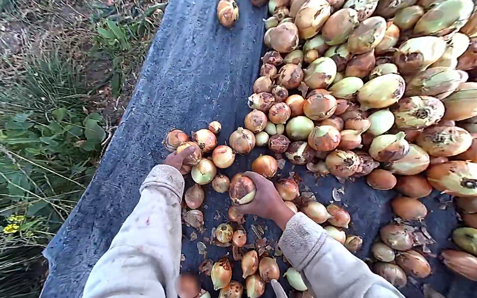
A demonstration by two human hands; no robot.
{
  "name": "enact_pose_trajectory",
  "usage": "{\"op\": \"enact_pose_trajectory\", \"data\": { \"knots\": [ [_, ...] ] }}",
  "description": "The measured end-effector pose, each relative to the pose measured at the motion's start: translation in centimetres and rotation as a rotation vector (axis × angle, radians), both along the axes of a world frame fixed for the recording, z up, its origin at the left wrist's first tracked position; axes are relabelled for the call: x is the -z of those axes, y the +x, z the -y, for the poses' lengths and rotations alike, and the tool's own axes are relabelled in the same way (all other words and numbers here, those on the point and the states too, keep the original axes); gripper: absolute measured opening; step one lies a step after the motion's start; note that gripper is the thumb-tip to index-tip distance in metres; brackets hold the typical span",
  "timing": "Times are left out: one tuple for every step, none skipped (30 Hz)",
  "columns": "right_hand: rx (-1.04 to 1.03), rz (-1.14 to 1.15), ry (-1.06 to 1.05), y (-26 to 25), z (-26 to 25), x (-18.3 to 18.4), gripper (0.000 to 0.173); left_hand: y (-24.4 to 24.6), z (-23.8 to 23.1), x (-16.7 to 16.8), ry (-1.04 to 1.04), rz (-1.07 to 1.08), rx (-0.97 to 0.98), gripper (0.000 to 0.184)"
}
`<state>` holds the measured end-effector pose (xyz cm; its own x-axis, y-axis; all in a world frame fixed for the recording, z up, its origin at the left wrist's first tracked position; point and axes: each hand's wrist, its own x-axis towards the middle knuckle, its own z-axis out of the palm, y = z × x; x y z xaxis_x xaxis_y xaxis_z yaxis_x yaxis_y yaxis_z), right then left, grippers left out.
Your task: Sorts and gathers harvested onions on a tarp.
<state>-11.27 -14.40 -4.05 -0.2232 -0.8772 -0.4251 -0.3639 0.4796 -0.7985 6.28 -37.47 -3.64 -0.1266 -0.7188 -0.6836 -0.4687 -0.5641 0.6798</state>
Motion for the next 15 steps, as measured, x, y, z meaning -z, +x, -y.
{"op": "enact_pose_trajectory", "data": {
  "knots": [
    [-0.092,0.01,0.029,0.5,0.7,0.2,0.091,0.1,-0.1,0.2,-0.02,0.005,0.005,0.055],
    [-0.192,0.018,0.08,0.9,1.4,0.4,0.089,0.4,-0.2,0.3,-0.037,0.009,0.004,0.055],
    [-0.275,0.035,0.142,1.4,2.2,0.5,0.087,0.8,-0.2,0.5,-0.047,0.013,0.006,0.055],
    [-0.339,0.058,0.204,1.8,2.7,0.5,0.086,1.3,-0.3,0.7,-0.051,0.011,0.009,0.056],
    [-0.381,0.084,0.248,1.9,2.9,0.6,0.082,1.9,-0.4,0.9,-0.047,0.005,0.01,0.057],
    [-0.399,0.101,0.259,2.0,2.9,1.1,0.08,2.4,-0.6,1.0,-0.033,-0.001,0.005,0.057],
    [-0.396,0.111,0.249,1.9,2.8,1.6,0.078,2.7,-0.7,1.1,-0.025,-0.015,-0.01,0.056],
    [-0.376,0.12,0.223,1.8,2.7,2.2,0.076,2.9,-0.8,1.3,-0.03,-0.021,-0.028,0.057],
    [-0.343,0.136,0.192,1.8,2.4,2.6,0.074,2.9,-1.0,1.3,-0.038,-0.008,-0.039,0.058],
    [-0.297,0.168,0.152,1.9,2.1,3.2,0.073,2.5,-1.3,1.2,-0.049,0.029,-0.03,0.06],
    [-0.228,0.231,0.091,1.9,1.6,3.9,0.071,1.8,-1.7,0.8,-0.059,0.091,-0.002,0.063],
    [-0.12,0.34,0.009,2.1,0.8,4.7,0.07,1.0,-2.2,0.5,-0.073,0.158,0.045,0.066],
    [0.035,0.49,-0.079,2.4,0.0,5.4,0.07,0.3,-2.6,0.3,-0.095,0.213,0.105,0.071],
    [0.229,0.666,-0.135,2.7,-0.5,5.5,0.072,-0.7,-3.1,0.0,-0.112,0.247,0.159,0.073],
    [0.452,0.83,-0.155,3.1,-0.7,4.9,0.074,-1.7,-3.6,-0.4,-0.134,0.27,0.2,0.072]
  ]
}}
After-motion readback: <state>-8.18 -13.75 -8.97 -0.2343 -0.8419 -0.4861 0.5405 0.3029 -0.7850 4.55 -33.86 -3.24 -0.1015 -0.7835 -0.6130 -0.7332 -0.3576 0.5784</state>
